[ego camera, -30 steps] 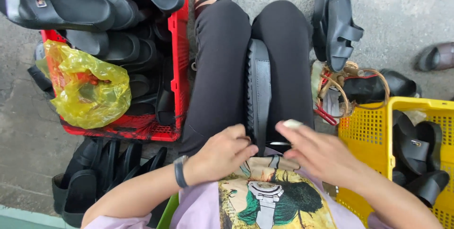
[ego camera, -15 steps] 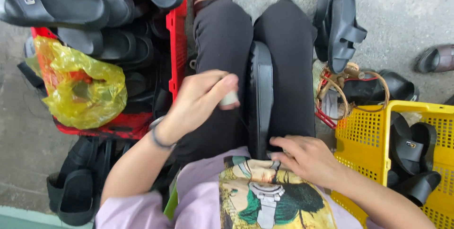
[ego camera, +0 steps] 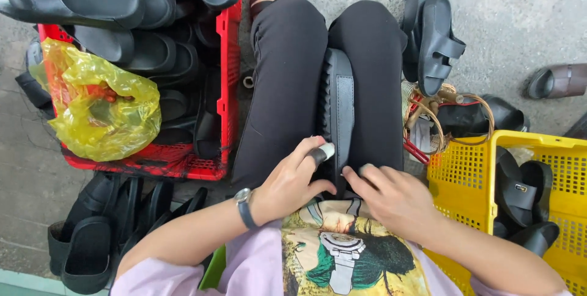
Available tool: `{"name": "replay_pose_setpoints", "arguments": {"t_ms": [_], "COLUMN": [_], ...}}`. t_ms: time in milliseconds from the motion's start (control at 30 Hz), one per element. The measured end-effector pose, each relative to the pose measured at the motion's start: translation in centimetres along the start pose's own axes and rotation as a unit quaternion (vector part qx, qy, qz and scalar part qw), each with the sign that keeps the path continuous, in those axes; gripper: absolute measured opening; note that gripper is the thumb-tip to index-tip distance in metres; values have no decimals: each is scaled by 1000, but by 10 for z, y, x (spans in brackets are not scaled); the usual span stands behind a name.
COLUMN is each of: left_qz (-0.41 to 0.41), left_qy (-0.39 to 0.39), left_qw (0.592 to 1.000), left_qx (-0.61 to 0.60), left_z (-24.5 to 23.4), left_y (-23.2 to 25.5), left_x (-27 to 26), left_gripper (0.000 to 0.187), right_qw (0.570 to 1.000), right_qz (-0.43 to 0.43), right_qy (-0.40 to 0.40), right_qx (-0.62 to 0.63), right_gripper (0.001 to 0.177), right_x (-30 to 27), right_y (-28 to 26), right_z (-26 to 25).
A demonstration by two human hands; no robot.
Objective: Hand-sewing the sole of a black sandal using a needle and thread while sitting on the ground.
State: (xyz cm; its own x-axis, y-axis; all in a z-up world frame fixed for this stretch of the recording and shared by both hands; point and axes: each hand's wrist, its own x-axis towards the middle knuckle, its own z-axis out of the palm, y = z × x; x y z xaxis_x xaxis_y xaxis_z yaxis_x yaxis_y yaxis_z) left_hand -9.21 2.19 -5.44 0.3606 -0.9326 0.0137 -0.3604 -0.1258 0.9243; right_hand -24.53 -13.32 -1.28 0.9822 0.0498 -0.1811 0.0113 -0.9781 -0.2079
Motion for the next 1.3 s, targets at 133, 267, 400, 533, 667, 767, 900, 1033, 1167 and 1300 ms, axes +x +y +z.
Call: {"name": "replay_pose_setpoints", "arguments": {"t_ms": [133,267,400,533,667,767,900,1033,1167,1300], "left_qz": [19,34,-152,-214,-254,-80,58,199,268,253], "left_qy": [-4,5,-100,-78,-64,68,32,-16,-28,-27], "left_qw": [999,997,923,902,928,992,995,974,958,958], "left_qx": [31,70,-340,-368,-266,-72,78,109,99,135], "left_z": [1,-13,-24,-4,8,1,9,1,-6,-5], "left_y": [0,13,18,7,2,32,33,32,28,33], "left_x": [4,-1,-9,-12,-18,-1,-6,-10,-17,-19], "left_gripper": [56,17,15,23,35,35,17,9,12,4], "right_qw": [990,969,961,952,979,997,981,992,990,718], "right_qz": [33,86,75,98,87,57,162,50,20,139], "right_qy": [60,65,97,152,108,-49,-88,-6,29,180], "right_qx": [124,223,247,247,150,12,-65,113,135,657], "right_gripper": [28,32,38,36,38,59,54,39,28,36], "right_x": [5,-5,-12,-20,-20,-41,-62,-47,-35,-102], "right_y": [-6,-9,-8,-15,-12,3,22,3,-4,30], "right_z": [18,24,33,45,20,16,-16,-8,-2,20]}}
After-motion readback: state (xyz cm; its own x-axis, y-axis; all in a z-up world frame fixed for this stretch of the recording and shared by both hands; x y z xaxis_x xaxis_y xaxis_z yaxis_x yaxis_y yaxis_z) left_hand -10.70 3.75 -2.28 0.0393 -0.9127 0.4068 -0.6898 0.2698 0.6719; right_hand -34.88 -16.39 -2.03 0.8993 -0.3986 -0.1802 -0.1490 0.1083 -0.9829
